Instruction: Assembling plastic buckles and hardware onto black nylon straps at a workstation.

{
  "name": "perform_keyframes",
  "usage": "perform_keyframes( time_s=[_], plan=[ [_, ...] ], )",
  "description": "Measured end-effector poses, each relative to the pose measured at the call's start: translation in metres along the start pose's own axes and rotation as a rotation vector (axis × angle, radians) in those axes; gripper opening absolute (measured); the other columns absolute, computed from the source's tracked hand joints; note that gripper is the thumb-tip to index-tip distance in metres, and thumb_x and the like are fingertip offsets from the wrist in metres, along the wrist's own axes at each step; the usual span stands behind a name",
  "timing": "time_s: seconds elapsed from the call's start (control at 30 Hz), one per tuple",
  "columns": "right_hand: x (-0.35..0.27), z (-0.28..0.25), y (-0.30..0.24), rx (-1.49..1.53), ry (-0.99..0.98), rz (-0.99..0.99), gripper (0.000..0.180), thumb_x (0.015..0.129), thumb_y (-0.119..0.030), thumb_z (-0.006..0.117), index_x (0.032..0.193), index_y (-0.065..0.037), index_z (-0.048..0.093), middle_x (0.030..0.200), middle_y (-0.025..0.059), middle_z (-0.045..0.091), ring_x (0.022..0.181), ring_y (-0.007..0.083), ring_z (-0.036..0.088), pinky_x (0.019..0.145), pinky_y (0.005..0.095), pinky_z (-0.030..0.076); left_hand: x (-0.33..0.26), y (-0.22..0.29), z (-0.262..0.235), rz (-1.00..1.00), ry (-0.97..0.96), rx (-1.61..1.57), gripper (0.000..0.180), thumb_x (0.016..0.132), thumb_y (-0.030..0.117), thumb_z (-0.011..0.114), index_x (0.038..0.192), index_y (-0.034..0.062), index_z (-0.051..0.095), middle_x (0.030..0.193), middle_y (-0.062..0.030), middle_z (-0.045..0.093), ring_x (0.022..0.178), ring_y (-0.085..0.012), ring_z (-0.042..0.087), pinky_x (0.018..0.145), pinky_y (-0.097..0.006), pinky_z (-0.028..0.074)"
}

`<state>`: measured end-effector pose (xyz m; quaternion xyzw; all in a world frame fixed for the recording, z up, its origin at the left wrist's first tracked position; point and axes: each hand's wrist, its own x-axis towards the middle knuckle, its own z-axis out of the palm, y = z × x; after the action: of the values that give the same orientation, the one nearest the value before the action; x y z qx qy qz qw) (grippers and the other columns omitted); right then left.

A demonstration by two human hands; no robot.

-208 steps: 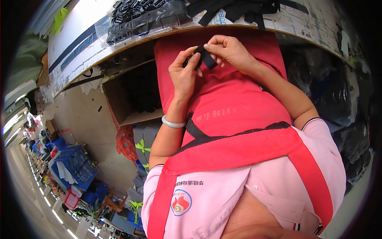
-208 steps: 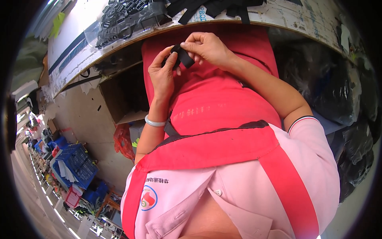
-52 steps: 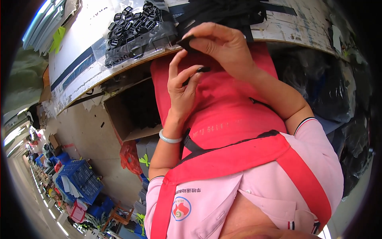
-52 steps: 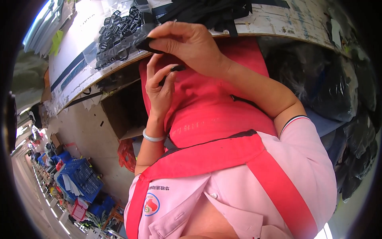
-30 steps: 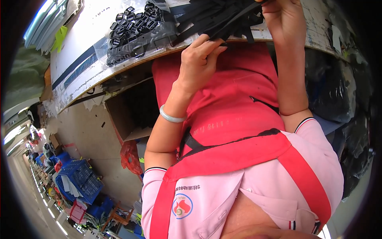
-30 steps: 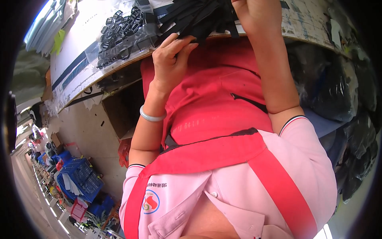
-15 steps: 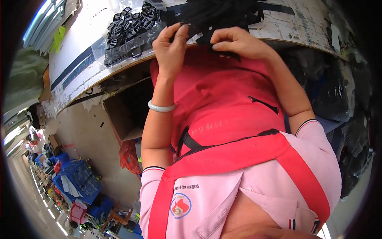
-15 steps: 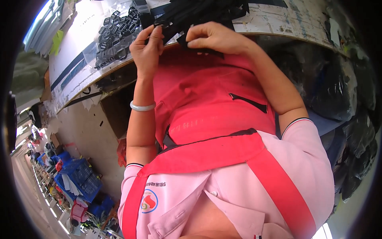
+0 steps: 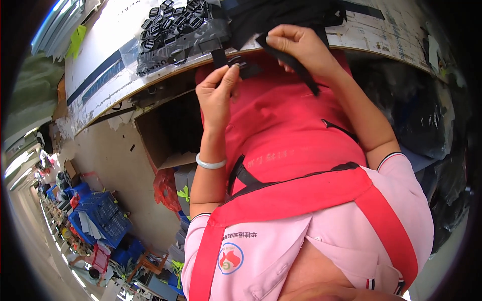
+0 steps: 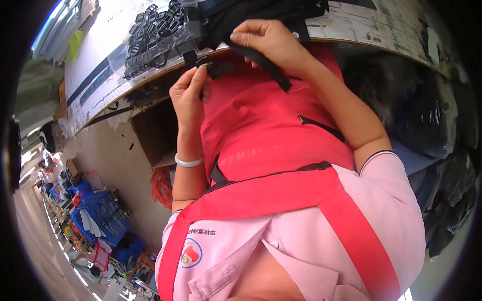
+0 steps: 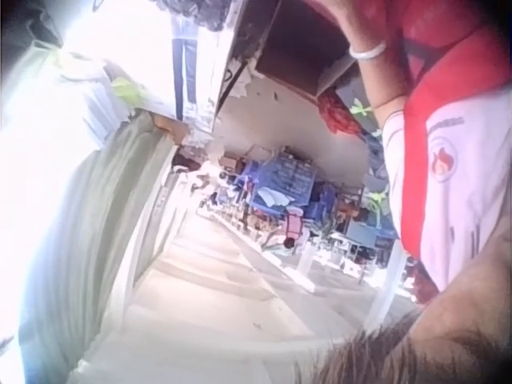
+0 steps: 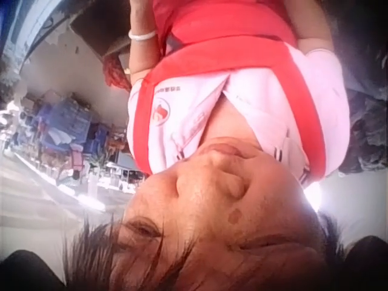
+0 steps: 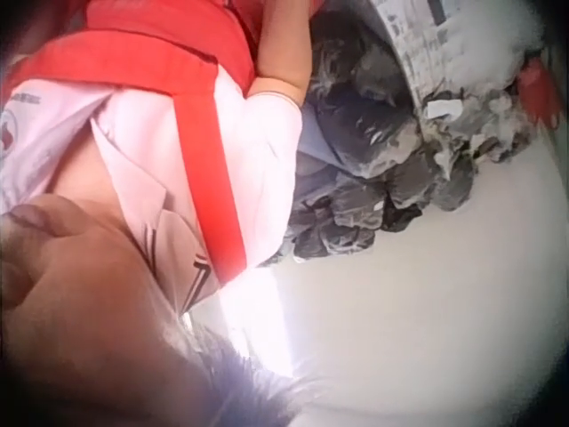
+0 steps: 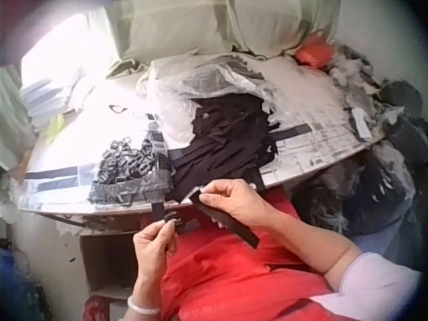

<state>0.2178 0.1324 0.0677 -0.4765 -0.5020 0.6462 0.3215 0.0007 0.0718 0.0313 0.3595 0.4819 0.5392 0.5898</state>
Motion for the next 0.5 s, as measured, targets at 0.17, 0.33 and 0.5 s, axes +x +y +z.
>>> perform_keyframes(
  time_s=[0.17,0.33,0.5],
  plan=[
    [-0.022,0.027,0.024,0.123,-0.163,-0.040,0.020,0.093,-0.021,0.064,0.095,-0.001,0.065,0.078,-0.0026,0.062,0.070,0.0013,0.054,0.061,0.0161,0.044,-0.011,-0.011,0.008,0.046,-0.007,0.074,0.017,0.091,0.012,0.067,0.098,-0.0030,0.069,0.071,-0.0015,0.061,0.050,-0.0052,0.049,0.044,-0.019,0.036],
    [-0.021,0.030,0.029,0.174,-0.160,0.087,0.018,0.093,-0.020,0.063,0.088,-0.003,0.062,0.074,-0.0022,0.061,0.064,0.0015,0.054,0.055,0.0167,0.043,-0.012,-0.016,0.008,0.324,0.028,0.424,0.015,0.088,0.008,0.070,0.098,-0.0023,0.070,0.070,-0.0007,0.060,0.056,-0.0049,0.050,0.050,-0.019,0.038],
    [-0.031,0.037,0.017,0.331,-0.106,0.155,0.018,0.094,-0.021,0.062,0.092,-0.004,0.061,0.069,0.0025,0.063,0.054,0.0067,0.059,0.048,0.0184,0.047,-0.014,-0.012,0.013,0.543,0.053,0.593,0.014,0.081,0.004,0.074,0.093,-0.0027,0.070,0.070,-0.0044,0.059,0.061,-0.0090,0.052,0.054,-0.023,0.039]
  ],
)
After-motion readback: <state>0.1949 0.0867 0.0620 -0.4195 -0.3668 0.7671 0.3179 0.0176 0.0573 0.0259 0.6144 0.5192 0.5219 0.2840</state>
